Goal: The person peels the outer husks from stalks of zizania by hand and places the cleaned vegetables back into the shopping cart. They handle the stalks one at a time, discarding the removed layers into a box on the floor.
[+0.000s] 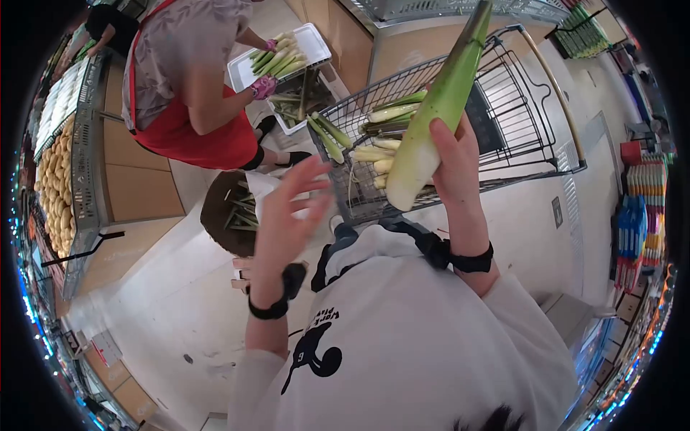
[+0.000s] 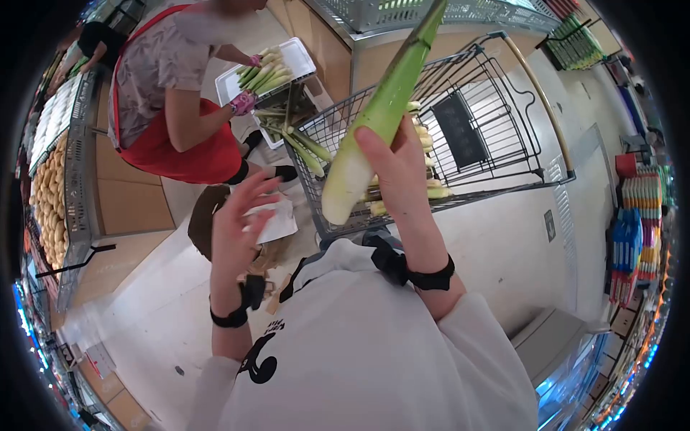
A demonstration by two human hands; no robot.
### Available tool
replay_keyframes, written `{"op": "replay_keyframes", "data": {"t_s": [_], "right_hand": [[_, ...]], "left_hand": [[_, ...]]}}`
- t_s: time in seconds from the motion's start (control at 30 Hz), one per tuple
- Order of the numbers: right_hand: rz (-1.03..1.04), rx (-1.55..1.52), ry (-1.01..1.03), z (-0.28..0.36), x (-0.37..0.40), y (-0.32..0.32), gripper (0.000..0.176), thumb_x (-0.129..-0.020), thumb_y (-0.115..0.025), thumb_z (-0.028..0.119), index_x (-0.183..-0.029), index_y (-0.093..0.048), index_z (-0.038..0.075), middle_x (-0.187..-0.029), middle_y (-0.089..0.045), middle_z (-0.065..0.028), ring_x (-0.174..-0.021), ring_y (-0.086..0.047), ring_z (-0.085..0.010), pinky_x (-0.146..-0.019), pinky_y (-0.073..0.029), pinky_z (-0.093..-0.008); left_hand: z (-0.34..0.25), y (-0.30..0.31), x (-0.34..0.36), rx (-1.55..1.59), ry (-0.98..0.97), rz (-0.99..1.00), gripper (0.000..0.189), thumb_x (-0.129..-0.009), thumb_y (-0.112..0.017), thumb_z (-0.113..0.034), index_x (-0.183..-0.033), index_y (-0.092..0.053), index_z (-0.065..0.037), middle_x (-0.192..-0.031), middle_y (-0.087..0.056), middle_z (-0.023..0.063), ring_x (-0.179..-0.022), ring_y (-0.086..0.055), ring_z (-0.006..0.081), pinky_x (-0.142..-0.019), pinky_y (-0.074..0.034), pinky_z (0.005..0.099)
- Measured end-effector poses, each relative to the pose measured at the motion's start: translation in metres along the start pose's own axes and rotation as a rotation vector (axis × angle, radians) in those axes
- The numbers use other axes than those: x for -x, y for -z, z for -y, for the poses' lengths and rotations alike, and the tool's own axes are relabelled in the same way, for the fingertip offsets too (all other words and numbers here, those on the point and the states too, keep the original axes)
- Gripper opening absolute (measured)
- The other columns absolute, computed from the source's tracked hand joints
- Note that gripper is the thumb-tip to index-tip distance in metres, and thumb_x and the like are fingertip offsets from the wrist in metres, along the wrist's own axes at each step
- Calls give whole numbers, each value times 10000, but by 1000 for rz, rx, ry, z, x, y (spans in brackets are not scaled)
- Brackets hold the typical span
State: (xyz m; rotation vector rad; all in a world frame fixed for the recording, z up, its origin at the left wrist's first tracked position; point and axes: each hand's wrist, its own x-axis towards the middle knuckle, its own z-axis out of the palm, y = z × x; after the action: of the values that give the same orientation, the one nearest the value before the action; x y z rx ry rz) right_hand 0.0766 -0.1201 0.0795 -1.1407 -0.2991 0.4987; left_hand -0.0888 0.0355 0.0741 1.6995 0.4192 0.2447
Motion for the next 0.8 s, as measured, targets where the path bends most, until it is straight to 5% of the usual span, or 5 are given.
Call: {"op": "replay_keyframes", "data": {"t_s": [0.1,0.4,0.8], "right_hand": [[-71,33,87,9,1,-9,502,-737,-672,137,-1130,-385,13,-956,-521,-79,-869,-528,-133,-760,-452,-261],[-184,316,197,19,-1,5,738,-634,-772,208,-1189,-343,-21,-955,-513,-103,-874,-538,-150,-728,-473,-268],[-251,742,178,17,-13,29,682,-642,-753,253,-1163,-398,-7,-968,-523,-111,-843,-552,-169,-724,-476,-283]], "left_hand": [[-36,-36,-20,-5,-147,161,528,-751,-582,-22,-1251,-412,-24,-1078,-588,135,-933,-598,195,-805,-487,285],[-46,-69,-48,197,142,363,517,-681,-667,-7,-1144,-444,44,-978,-615,172,-875,-625,200,-781,-501,272],[-21,-96,-74,248,116,434,420,-685,-497,101,-1097,-434,57,-916,-617,136,-839,-602,160,-714,-497,262]]}}
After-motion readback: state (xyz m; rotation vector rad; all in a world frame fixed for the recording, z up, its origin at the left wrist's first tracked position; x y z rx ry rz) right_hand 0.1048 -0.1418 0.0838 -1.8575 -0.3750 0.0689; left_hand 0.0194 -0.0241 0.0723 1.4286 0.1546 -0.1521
